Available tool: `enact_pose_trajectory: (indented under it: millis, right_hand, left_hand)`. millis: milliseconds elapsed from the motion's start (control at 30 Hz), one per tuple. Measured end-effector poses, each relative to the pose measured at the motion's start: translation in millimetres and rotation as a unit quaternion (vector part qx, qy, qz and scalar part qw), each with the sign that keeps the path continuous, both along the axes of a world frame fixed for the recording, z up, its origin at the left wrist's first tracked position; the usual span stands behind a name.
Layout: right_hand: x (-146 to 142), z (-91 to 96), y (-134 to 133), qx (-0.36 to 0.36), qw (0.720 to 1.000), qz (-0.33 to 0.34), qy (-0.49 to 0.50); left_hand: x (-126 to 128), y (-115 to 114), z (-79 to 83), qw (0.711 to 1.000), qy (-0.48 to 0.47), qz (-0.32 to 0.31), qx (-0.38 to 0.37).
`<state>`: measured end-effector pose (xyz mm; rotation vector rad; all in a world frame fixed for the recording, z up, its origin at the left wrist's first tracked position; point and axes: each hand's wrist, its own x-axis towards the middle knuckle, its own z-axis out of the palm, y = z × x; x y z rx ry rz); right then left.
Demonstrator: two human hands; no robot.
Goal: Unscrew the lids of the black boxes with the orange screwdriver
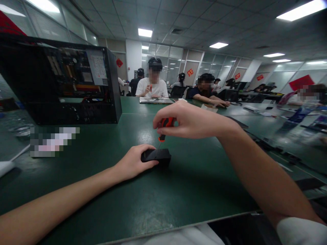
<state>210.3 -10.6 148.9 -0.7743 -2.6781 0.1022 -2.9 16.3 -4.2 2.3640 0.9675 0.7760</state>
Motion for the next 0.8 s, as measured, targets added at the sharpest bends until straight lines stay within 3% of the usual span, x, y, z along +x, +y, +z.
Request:
enact_pose_trajectory:
  millis: [467, 633, 800]
  right_hand:
    - [-3.6, -3.9, 4.2, -0.021, 1.0, 0.016, -0.009]
    - [3.6, 1.6, -3.2, -0.022, 0.997, 0.048, -0.053]
    - [9.4, 8.4, -15.9, -0.024, 0.992, -0.062, -0.109]
  left_hand:
    - [0.8, 0.0, 0.3, 1.0, -0.014, -0.002, -0.008]
    - [0.9, -1.2, 0.7, 1.0, -0.018, -0.001, -0.011]
    - [2.6, -1.8, 3.5, 1.0, -0.002, 0.006, -0.015]
